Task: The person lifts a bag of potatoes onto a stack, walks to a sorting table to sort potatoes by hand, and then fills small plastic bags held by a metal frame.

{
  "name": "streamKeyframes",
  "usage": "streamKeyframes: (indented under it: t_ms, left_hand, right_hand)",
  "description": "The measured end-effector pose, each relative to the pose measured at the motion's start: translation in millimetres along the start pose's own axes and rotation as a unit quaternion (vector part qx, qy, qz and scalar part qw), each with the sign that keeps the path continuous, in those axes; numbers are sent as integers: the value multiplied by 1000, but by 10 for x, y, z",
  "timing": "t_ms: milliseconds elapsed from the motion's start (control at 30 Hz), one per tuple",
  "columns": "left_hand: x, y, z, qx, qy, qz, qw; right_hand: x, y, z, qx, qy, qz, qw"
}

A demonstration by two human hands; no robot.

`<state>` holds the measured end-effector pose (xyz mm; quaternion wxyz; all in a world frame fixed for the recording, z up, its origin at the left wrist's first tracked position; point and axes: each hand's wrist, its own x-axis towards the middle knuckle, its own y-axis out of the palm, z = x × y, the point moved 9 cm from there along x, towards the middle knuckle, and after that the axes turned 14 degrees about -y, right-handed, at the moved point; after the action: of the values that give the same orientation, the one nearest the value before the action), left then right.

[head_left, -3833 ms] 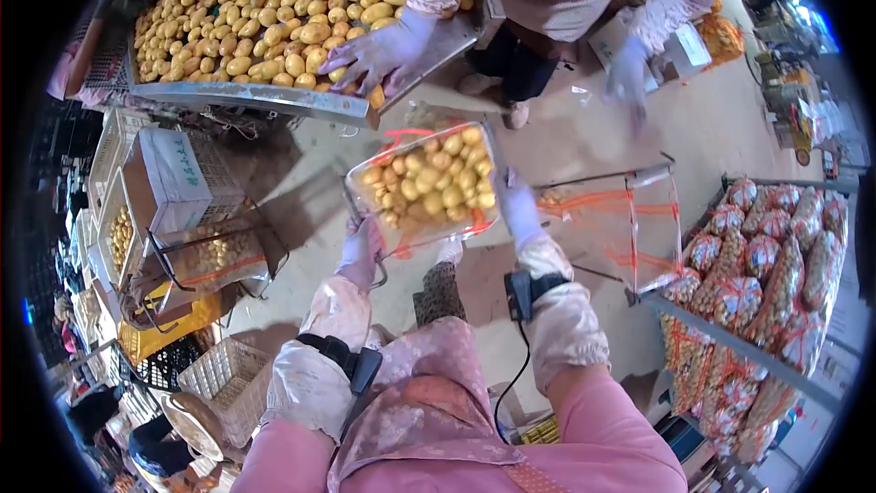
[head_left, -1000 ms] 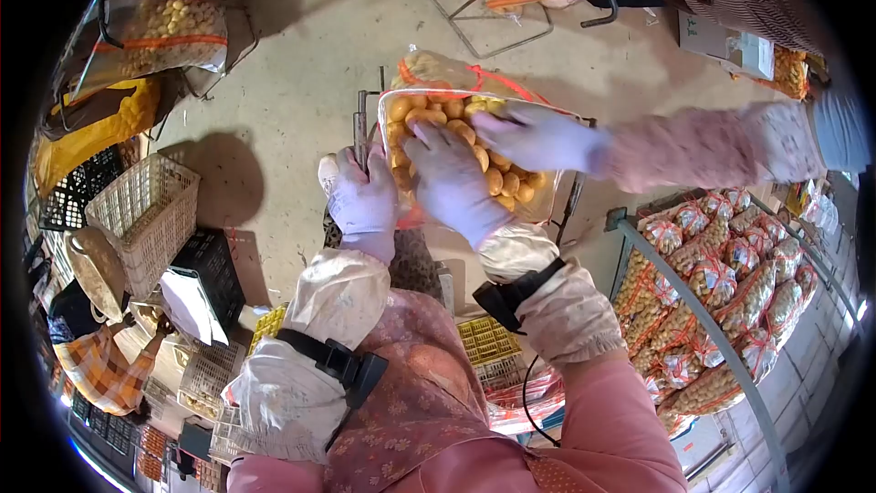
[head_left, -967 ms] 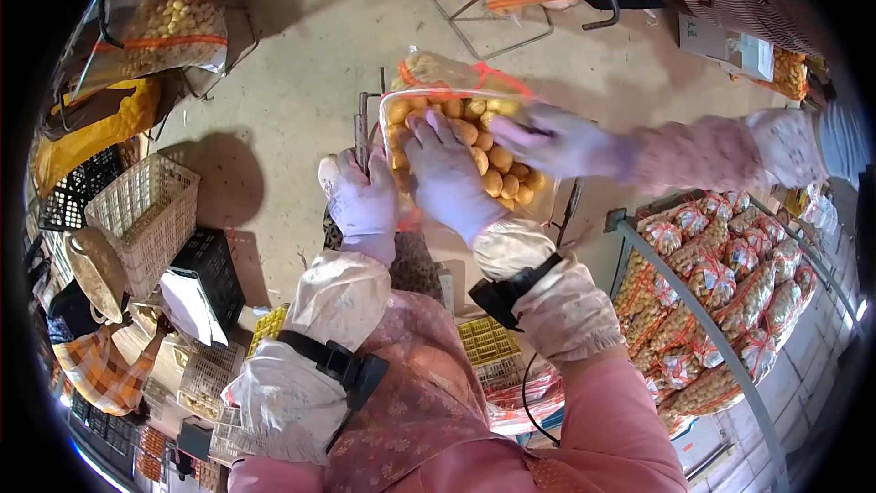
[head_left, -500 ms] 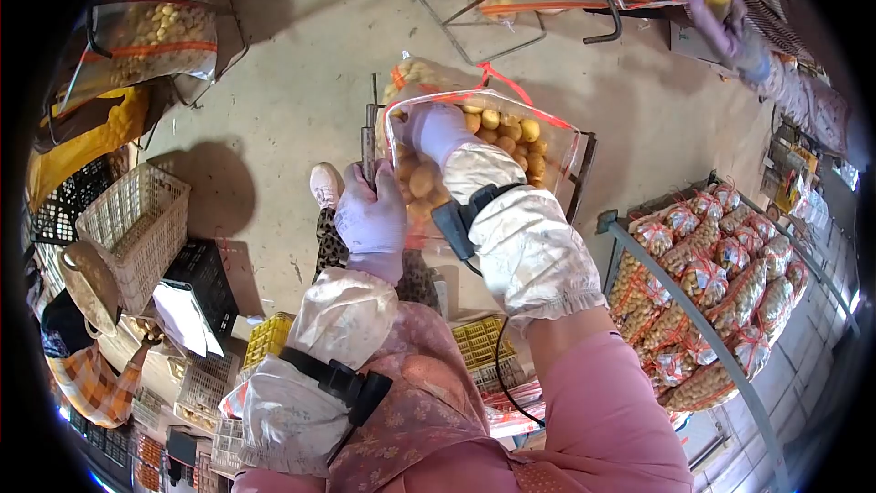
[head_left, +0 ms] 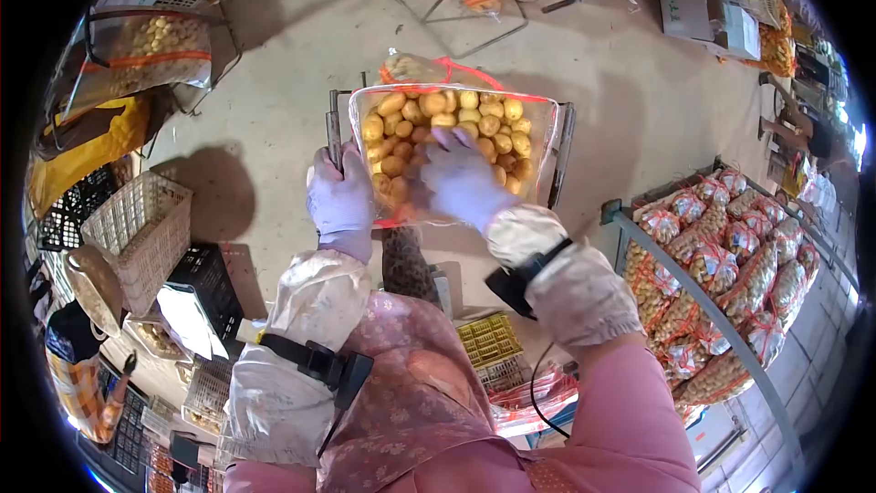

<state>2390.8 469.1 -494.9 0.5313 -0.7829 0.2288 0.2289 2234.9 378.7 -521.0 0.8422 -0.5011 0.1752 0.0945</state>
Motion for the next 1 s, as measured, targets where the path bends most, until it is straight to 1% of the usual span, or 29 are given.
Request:
streamKeyframes:
  t_ms: [33, 67, 100, 133, 200, 233, 300, 367, 433, 467, 500, 567, 633, 667, 733, 767, 833, 867, 933, 1000]
  left_hand:
    - [-19, 22, -6, -21, -6, 11, 1000]
    - [-5, 64, 32, -22, -11, 13, 1000]
    - [6, 66, 29, 2, 13, -18, 1000]
    - [-6, 47, 17, 26, 37, -49, 998]
    - [-1, 37, 20, 20, 28, -35, 999]
    - [16, 28, 16, 12, 22, -24, 999]
    - [27, 5, 45, 0, 27, -26, 999]
    - [-1, 4, 73, -11, 32, -24, 999]
    - [2, 21, 52, 0, 25, -10, 1000]
    - [-4, 11, 42, 0, 24, -9, 1000]
    - [-9, 18, 42, -4, 14, 2, 1000]
    - [-4, 64, 52, -6, 5, 16, 1000]
    - [-3, 65, 67, -15, 8, -2, 1000]
    - [-5, 78, 73, -15, 7, 1, 1000]
    - [-12, 86, 60, -26, 11, 4, 1000]
    - [-28, 93, 39, -28, 14, 8, 999]
    - [-63, 44, 7, -42, 33, 7, 999]
    - [-99, 27, -30, -64, 55, 12, 996]
    - [-60, 69, 17, -52, 52, 14, 997]
    - [-101, 66, 20, -36, 47, 22, 998]
  right_hand:
    - [-152, -45, -14, -1, 0, 5, 1000]
    - [-313, -202, -62, 11, 36, -76, 996]
    - [-487, -327, -111, 22, 71, -156, 985]
    - [-604, -240, -109, 25, 69, -150, 986]
    - [-906, -10, -352, 97, 198, -163, 962]
    - [-950, 48, -372, 99, 196, -162, 962]
    - [-1090, 102, -493, 152, 272, -188, 931]
    - [-1126, 132, -585, 148, 287, -188, 928]
    - [-1149, 148, -781, 163, 331, -211, 905]
    - [-1142, 147, -903, 211, 336, -256, 882]
    - [-1062, 88, -1016, 211, 337, -255, 881]
    - [-813, -32, -1294, 293, 305, -268, 865]
    - [-537, 295, -1723, 261, 371, -152, 878]
    - [-419, 174, -1776, 260, 374, -150, 877]
    - [-329, 77, -1841, 243, 417, -1, 876]
    - [-339, 2, -1854, 240, 422, -2, 874]
    - [-306, -118, -1836, 189, 422, 32, 886]
    - [-317, -55, -1871, 188, 424, 34, 885]
    - [-294, 80, -1954, 200, 403, 30, 893]
    - [-315, 209, -2033, 213, 416, 36, 884]
